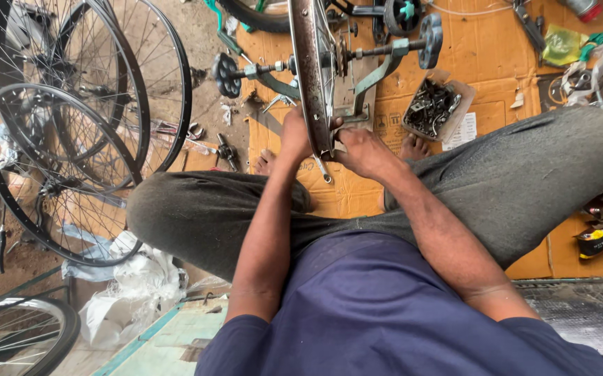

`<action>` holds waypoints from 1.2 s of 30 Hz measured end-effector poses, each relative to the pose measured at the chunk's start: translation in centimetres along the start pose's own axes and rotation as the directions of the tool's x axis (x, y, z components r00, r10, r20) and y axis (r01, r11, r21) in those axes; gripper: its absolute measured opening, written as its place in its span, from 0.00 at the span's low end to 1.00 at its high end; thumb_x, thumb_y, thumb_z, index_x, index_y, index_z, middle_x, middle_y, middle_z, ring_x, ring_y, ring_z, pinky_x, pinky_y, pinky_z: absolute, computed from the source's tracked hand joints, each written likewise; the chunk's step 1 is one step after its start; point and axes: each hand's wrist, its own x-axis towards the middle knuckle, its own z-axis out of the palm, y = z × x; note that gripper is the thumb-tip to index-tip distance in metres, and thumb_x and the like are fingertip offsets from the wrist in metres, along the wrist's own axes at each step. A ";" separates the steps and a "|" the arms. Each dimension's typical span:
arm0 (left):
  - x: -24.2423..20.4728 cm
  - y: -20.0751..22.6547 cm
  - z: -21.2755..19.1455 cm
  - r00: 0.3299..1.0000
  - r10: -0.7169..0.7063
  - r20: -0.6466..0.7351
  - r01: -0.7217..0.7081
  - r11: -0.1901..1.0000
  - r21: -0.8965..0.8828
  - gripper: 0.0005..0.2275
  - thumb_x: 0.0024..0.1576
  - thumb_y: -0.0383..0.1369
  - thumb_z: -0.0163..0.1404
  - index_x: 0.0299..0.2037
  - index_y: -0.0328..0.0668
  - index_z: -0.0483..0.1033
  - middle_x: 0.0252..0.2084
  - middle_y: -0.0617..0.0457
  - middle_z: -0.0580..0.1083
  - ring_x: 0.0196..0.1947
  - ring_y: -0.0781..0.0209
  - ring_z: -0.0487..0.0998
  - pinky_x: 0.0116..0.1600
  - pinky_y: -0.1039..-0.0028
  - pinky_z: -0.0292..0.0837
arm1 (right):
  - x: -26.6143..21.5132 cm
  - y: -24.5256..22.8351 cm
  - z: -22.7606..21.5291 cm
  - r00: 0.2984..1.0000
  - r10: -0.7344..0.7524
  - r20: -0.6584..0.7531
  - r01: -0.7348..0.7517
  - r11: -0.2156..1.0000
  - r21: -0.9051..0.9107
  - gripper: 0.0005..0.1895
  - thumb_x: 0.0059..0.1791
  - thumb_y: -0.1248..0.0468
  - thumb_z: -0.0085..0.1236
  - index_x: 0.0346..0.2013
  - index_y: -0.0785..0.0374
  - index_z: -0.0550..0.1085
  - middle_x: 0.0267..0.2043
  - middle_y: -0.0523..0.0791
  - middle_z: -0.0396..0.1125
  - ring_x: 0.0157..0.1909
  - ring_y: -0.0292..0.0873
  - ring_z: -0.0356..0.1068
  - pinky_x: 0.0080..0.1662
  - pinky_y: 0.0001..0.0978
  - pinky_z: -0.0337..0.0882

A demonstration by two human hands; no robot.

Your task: The person is repairing a bicycle wheel by attaching a metal rim to the spokes. They use a wrench to tighten the nuts and ensure the rim is securely fastened. The person works methodically, adjusting the rim and tightening the nuts to complete the repair.

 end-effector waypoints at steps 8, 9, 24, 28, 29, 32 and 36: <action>-2.1 0.8 0.0 0.972 0.189 -0.139 -0.182 0.981 0.062 0.21 0.47 0.35 0.68 0.46 0.32 0.76 0.33 0.46 0.79 0.34 0.55 0.82 0.41 0.67 0.76 | -1.5 -1.8 -2.6 0.996 -0.090 -0.026 0.092 0.990 0.108 0.15 0.48 0.57 0.64 0.42 0.64 0.78 0.40 0.52 0.74 0.43 0.52 0.74 0.49 0.45 0.73; -2.5 0.8 0.1 0.985 0.114 -0.128 -0.132 0.980 -0.147 0.20 0.48 0.33 0.67 0.47 0.31 0.75 0.34 0.48 0.78 0.33 0.59 0.80 0.39 0.70 0.75 | -2.0 -2.2 -2.8 0.993 -0.117 -0.028 0.119 0.987 0.110 0.15 0.48 0.55 0.66 0.41 0.64 0.78 0.38 0.52 0.74 0.42 0.51 0.74 0.48 0.45 0.73; -4.4 1.6 -3.6 0.912 0.141 0.384 0.316 0.355 -0.880 0.22 0.55 0.27 0.59 0.60 0.28 0.71 0.50 0.45 0.80 0.39 0.65 0.80 0.39 0.79 0.72 | -3.0 -4.2 -5.8 0.992 -0.122 0.028 0.108 0.947 0.303 0.19 0.45 0.49 0.68 0.38 0.61 0.80 0.34 0.45 0.76 0.38 0.41 0.74 0.42 0.37 0.74; -3.9 1.3 -3.3 0.926 0.020 0.378 0.293 0.593 -0.750 0.18 0.55 0.26 0.60 0.55 0.28 0.75 0.44 0.47 0.81 0.37 0.64 0.82 0.40 0.76 0.76 | -2.8 -4.0 -5.8 0.991 -0.132 0.016 0.122 0.950 0.286 0.20 0.42 0.53 0.71 0.42 0.61 0.80 0.39 0.46 0.77 0.41 0.41 0.75 0.45 0.37 0.74; -3.6 1.2 -3.0 0.937 -0.009 0.350 0.260 0.687 -0.679 0.16 0.56 0.26 0.60 0.53 0.26 0.77 0.43 0.47 0.81 0.36 0.63 0.82 0.40 0.75 0.77 | -2.7 -3.8 -5.8 0.985 -0.173 -0.009 0.168 0.940 0.296 0.22 0.41 0.54 0.72 0.45 0.62 0.79 0.42 0.47 0.76 0.43 0.41 0.75 0.47 0.38 0.73; -2.6 0.9 -1.8 0.967 0.070 0.244 0.083 0.823 -0.563 0.14 0.53 0.27 0.62 0.48 0.32 0.77 0.39 0.50 0.81 0.36 0.65 0.81 0.42 0.74 0.80 | -2.2 -3.7 -5.5 0.992 -0.128 0.007 0.121 0.956 0.269 0.24 0.41 0.56 0.72 0.48 0.61 0.78 0.44 0.47 0.76 0.44 0.41 0.74 0.49 0.39 0.73; -2.1 0.3 -1.2 0.991 -0.020 0.132 0.051 0.971 -0.233 0.12 0.55 0.31 0.61 0.44 0.32 0.79 0.34 0.50 0.81 0.32 0.66 0.81 0.38 0.75 0.78 | -1.2 -3.4 -4.4 0.982 0.134 0.136 -0.169 0.944 0.284 0.22 0.45 0.58 0.65 0.53 0.55 0.77 0.41 0.44 0.76 0.42 0.41 0.74 0.49 0.38 0.75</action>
